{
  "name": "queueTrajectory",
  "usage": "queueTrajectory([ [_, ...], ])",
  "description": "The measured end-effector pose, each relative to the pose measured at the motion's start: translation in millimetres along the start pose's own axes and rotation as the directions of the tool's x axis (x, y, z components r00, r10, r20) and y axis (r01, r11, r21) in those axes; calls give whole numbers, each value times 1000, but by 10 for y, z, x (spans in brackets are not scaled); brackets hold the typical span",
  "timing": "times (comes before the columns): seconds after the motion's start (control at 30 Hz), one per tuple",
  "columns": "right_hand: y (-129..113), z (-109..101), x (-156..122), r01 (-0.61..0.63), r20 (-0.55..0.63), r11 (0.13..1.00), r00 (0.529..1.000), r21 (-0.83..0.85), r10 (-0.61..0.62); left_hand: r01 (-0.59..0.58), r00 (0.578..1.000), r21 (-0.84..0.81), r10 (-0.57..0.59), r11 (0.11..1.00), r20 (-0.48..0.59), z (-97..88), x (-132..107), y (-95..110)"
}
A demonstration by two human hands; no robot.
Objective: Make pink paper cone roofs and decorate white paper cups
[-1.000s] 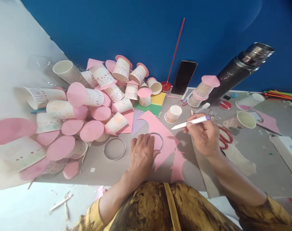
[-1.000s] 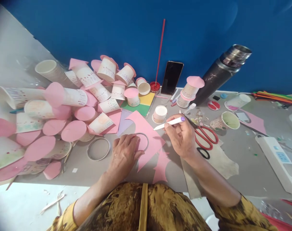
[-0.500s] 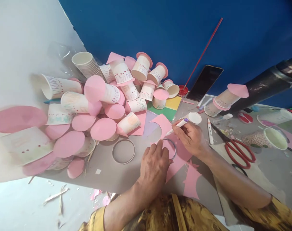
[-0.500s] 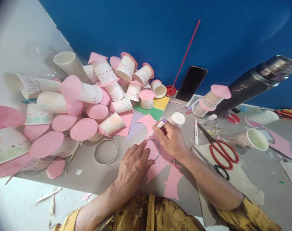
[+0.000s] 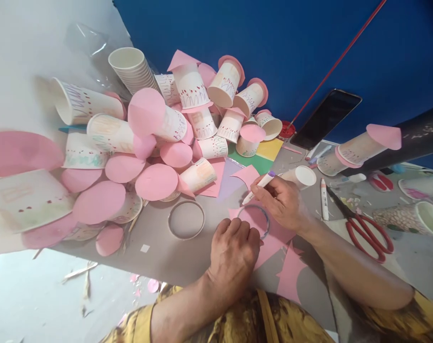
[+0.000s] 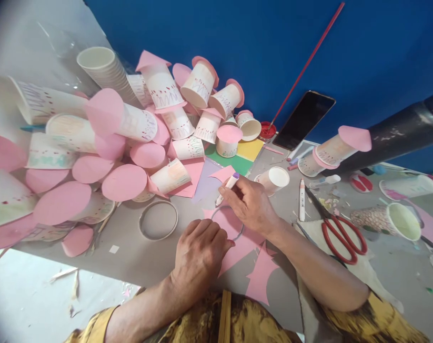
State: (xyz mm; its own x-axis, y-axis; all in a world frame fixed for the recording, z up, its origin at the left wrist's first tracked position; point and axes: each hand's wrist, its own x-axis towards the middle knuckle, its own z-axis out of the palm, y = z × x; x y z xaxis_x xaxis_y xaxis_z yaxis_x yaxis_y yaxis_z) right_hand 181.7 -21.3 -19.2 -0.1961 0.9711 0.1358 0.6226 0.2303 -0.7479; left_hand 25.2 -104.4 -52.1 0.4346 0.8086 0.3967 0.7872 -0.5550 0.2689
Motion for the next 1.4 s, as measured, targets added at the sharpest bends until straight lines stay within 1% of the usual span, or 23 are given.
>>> queueTrajectory([
  [0.1,-53,33,51,16,52,1000,999,-22,-15,3,1000,-4,-3,1000,-4,-2,-4,3],
  [0.27,-94,100,126,67,99,996,993,-65,-60,4,1000,-2,-4,1000,21,-19,-5,-4],
  [0.43,-116,151,163,70,209,992,977,-104,-47,10,1000,-5,-10,1000,10,-22,3,-4],
  [0.5,-109,151,175,75,217,989,975,-129,-46,7,1000,-4,-7,1000,8,-19,5,-3],
  [0.6,-67,130,192,80,171,981,984,-177,-50,6,1000,7,-6,1000,15,-11,7,-8],
  [0.73,22,74,177,65,65,965,997,-253,-50,14,1000,20,-14,1000,18,5,6,-19],
  [0.8,60,31,137,53,19,961,999,-271,-49,14,1000,19,-14,1000,23,7,3,-20],
  [0.9,97,-53,33,22,-18,963,999,-267,-28,14,999,18,-15,1000,45,-4,3,-15],
  [1.0,133,-148,-122,-29,-63,969,998,-246,14,15,998,22,-17,1000,61,-25,10,-12],
  [1.17,212,-246,-468,-99,-190,965,980,-243,53,5,996,41,-8,999,85,-40,23,-16],
  [1.27,219,-237,-682,-120,-248,964,967,-238,60,0,998,59,-4,998,66,-36,25,-13],
  [1.4,162,-155,-924,-105,-296,965,955,-242,29,0,998,71,-4,998,68,-37,30,-9],
])
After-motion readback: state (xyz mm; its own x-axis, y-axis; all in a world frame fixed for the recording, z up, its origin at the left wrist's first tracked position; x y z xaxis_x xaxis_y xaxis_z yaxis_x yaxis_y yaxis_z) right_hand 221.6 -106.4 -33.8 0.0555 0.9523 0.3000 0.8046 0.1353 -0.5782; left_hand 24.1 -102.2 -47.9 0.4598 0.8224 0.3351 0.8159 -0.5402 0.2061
